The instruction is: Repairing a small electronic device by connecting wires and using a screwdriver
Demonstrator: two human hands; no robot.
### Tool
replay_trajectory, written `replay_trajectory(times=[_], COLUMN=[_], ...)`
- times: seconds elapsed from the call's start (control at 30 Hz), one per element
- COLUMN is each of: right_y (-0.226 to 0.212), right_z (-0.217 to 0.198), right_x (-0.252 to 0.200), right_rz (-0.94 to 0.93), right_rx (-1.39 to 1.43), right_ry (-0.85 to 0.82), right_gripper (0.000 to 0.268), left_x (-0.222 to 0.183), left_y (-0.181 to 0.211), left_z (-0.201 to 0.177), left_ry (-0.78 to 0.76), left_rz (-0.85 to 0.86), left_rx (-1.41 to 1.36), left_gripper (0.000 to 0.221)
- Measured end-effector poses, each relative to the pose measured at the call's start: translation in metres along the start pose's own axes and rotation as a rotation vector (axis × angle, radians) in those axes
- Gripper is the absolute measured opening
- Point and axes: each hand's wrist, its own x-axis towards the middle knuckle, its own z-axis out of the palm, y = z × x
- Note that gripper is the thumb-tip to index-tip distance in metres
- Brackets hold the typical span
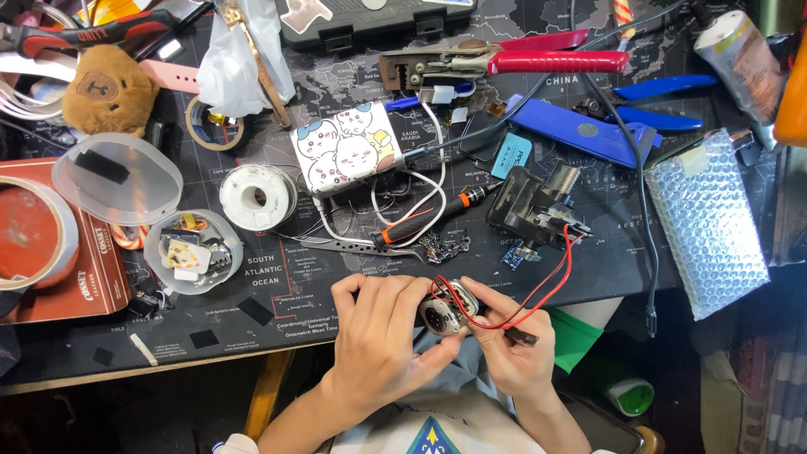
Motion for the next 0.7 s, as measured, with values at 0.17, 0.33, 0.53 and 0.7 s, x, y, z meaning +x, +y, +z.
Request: replay_trajectory(times=[0.17, 0.33, 0.53, 0.7], right_y=[-0.0035, -0.0036, -0.0041, -0.0053], right_z=[0.0004, 0.0006, -0.0005, -0.0006], right_x=[0.0017, 0.0024, 0.0029, 0.0033], right_rz=[-0.019, -0.025, -0.035, -0.047], right_rx=[0.001, 0.012, -0.009, -0.017], right_ry=[-0.008, -0.009, -0.019, -0.015], right_gripper=[0.041, 0.042, 0.042, 0.041], left_x=[-0.001, -0.0012, -0.0012, -0.0008], left_y=[-0.0002, 0.0003, 0.0002, 0.0001], left_z=[0.0018, 0.002, 0.0023, 0.0018], left_ry=[0.009, 0.003, 0.001, 0.0], left_rz=[0.0, -0.006, -0.007, -0.006], left_rx=[0.007, 0.007, 0.011, 0.013], left_gripper=[0.047, 0.047, 0.047, 0.047])
